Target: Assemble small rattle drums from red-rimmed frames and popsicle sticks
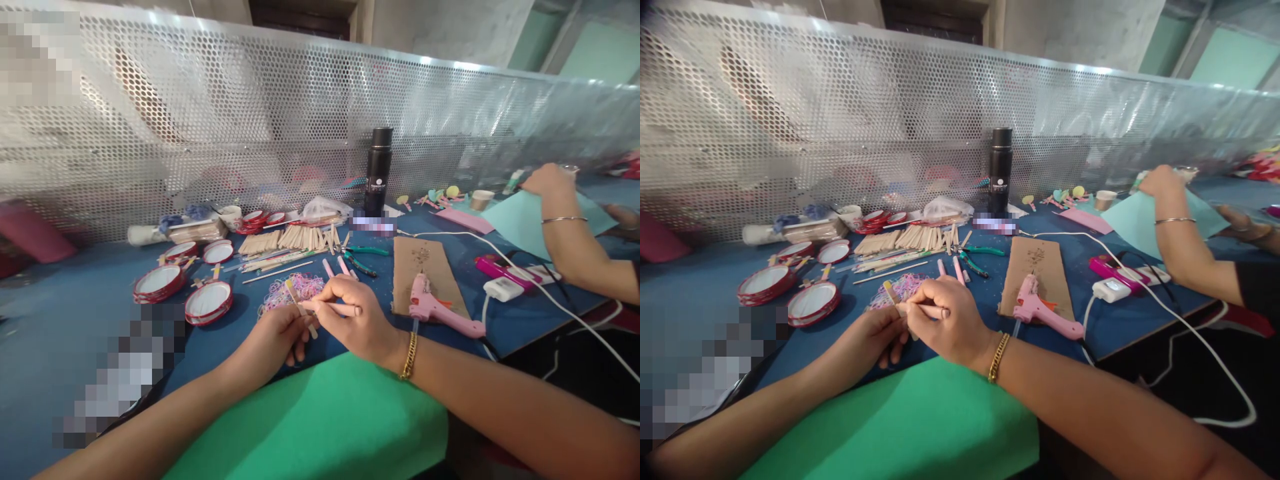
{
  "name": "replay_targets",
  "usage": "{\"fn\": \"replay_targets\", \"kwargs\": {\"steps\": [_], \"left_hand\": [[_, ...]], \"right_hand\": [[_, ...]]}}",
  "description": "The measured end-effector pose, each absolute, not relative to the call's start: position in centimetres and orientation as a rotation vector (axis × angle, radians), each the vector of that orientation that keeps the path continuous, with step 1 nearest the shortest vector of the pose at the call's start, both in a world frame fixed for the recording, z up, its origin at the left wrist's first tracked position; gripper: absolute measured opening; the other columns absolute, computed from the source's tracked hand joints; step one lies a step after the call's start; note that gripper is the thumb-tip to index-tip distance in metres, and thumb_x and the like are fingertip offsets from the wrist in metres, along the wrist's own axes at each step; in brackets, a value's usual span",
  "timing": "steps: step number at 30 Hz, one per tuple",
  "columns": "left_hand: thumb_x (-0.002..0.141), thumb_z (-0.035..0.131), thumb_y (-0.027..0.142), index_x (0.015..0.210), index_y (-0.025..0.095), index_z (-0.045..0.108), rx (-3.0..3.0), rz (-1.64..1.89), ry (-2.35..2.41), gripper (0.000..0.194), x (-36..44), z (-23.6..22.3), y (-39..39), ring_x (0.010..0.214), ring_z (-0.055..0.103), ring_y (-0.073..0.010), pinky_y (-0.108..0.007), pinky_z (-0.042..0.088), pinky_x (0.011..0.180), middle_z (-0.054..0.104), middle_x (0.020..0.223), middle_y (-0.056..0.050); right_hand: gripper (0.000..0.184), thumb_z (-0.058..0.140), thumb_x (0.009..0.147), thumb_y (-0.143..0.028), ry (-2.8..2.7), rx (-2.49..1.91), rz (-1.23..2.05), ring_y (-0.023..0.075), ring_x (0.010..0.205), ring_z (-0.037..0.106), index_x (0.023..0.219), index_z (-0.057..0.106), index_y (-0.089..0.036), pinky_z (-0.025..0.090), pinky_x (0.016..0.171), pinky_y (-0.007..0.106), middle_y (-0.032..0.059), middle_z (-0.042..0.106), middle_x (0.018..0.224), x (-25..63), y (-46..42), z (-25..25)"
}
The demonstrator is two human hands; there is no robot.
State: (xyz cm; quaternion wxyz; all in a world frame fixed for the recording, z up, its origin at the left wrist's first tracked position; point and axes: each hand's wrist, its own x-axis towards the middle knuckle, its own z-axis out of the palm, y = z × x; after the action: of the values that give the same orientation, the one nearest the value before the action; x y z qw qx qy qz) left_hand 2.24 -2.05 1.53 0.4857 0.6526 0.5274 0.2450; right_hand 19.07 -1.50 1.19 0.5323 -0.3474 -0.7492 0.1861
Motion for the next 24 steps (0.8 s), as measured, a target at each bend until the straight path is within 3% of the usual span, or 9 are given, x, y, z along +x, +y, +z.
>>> {"fn": "replay_targets", "kwargs": {"steps": [17, 24], "left_hand": [[0.080, 0.048, 0.046, 0.070, 0.020, 0.052, 1.604, 0.608, 1.274, 0.029, 2.01, 1.13, -1.94, 0.036, 0.041, -0.0065, -0.018, 0.031, 0.035, 0.048, 0.047, 0.008], [0.079, 0.049, 0.045, 0.070, 0.020, 0.051, 1.604, 0.602, 1.268, 0.027, 2.18, 1.29, -1.98, 0.036, 0.041, -0.0060, -0.018, 0.031, 0.035, 0.048, 0.049, 0.008]], "right_hand": [[0.019, 0.057, 0.085, -0.020, -1.748, -0.859, 0.428, 0.0145, 0.069, 0.056, 0.067, 0.054, -0.021, 0.043, 0.070, 0.030, -0.0006, 0.063, 0.069, 19.08, -1.42, 1.23], [0.016, 0.057, 0.082, -0.014, -1.780, -0.821, 0.411, 0.0148, 0.070, 0.057, 0.069, 0.056, -0.022, 0.044, 0.072, 0.030, -0.0012, 0.064, 0.069, 19.07, -1.35, 1.10]]}}
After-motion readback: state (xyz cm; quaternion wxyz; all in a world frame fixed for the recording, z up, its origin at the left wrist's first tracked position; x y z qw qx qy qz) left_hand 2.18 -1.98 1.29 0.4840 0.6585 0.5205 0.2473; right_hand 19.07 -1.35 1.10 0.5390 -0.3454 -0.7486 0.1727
